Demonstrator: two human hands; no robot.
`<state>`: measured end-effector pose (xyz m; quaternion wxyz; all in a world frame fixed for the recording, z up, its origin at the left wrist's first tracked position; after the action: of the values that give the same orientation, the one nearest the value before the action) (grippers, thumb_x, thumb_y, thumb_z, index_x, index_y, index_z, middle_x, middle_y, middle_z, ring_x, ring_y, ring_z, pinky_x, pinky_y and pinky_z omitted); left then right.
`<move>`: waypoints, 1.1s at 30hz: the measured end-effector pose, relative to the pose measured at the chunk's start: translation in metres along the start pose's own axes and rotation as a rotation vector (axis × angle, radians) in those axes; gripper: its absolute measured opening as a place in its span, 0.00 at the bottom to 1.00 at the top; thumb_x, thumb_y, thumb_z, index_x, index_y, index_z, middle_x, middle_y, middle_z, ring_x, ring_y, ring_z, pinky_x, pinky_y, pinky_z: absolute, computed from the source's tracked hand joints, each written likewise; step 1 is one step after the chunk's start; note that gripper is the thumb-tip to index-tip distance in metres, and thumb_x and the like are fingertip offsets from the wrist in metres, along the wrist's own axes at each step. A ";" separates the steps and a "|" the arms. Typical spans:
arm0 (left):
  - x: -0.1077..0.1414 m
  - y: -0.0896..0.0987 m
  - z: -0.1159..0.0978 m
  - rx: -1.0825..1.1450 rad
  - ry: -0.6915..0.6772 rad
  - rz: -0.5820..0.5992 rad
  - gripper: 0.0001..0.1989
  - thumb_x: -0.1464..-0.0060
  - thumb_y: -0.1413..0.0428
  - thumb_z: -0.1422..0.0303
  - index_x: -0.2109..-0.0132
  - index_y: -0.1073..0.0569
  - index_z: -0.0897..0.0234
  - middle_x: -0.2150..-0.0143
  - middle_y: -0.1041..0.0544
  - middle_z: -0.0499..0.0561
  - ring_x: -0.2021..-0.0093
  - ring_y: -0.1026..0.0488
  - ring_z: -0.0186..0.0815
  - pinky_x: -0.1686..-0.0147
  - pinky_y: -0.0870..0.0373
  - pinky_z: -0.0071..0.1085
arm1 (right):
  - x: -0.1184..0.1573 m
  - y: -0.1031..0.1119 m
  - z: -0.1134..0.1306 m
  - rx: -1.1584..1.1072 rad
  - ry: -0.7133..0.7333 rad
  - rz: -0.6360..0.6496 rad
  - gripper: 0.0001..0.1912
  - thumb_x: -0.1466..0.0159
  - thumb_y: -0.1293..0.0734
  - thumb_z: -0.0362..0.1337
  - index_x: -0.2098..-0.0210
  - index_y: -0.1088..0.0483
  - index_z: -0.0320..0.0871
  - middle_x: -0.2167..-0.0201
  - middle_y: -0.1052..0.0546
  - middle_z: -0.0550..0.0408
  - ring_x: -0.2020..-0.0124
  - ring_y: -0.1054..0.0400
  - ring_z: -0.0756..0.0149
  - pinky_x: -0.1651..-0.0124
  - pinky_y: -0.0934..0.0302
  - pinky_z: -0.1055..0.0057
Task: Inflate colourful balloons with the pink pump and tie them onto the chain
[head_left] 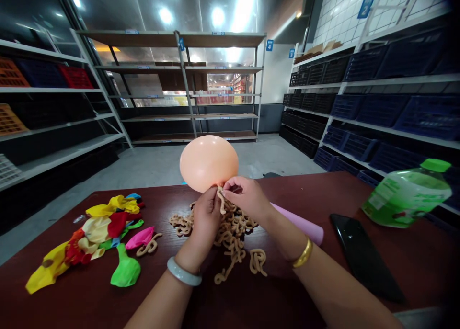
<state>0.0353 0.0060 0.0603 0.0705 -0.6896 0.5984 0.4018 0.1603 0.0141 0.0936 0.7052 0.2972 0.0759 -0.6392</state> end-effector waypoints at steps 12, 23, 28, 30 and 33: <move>0.003 0.001 0.004 -0.042 -0.012 -0.006 0.10 0.38 0.52 0.68 0.67 0.32 0.64 0.71 0.28 0.47 0.71 0.34 0.32 0.70 0.41 0.27 | 0.001 -0.001 0.003 0.019 0.107 -0.020 0.04 0.42 0.31 0.29 0.70 0.30 0.43 0.70 0.25 0.59 0.69 0.32 0.70 0.64 0.40 0.73; 0.000 -0.002 0.000 0.081 0.101 -0.016 0.14 0.37 0.53 0.62 0.66 0.29 0.64 0.71 0.27 0.48 0.71 0.32 0.33 0.70 0.39 0.28 | 0.013 0.000 0.011 0.398 0.157 -0.208 0.05 0.36 0.39 0.30 0.68 0.35 0.44 0.67 0.28 0.52 0.64 0.36 0.62 0.60 0.43 0.67; 0.002 -0.001 0.002 0.089 0.104 -0.044 0.14 0.37 0.53 0.61 0.64 0.28 0.64 0.68 0.25 0.50 0.68 0.29 0.35 0.68 0.37 0.29 | 0.015 -0.002 0.011 0.364 0.172 -0.239 0.04 0.35 0.37 0.35 0.68 0.34 0.44 0.68 0.27 0.52 0.64 0.35 0.62 0.60 0.41 0.66; 0.002 0.001 0.003 0.053 0.097 -0.056 0.14 0.37 0.53 0.62 0.65 0.29 0.64 0.70 0.25 0.49 0.70 0.30 0.34 0.69 0.38 0.28 | 0.012 -0.001 0.005 0.222 0.125 -0.206 0.03 0.38 0.35 0.34 0.68 0.33 0.44 0.69 0.26 0.54 0.66 0.33 0.64 0.61 0.40 0.68; 0.002 0.001 0.002 0.017 0.072 -0.041 0.13 0.37 0.53 0.63 0.66 0.29 0.63 0.71 0.26 0.49 0.71 0.31 0.33 0.70 0.38 0.28 | 0.005 -0.002 -0.009 -0.029 -0.007 -0.127 0.03 0.40 0.34 0.33 0.66 0.29 0.44 0.68 0.23 0.55 0.67 0.31 0.67 0.63 0.38 0.70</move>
<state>0.0333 0.0057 0.0582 0.0631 -0.7151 0.5898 0.3698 0.1617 0.0147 0.0830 0.6676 0.2792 0.1017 -0.6827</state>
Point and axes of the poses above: each hand's wrist, its own x-axis away from the middle knuckle, its own y-axis out of the back of the hand, z = x × y, the point moved 8 cm from there along -x, towards the middle knuckle
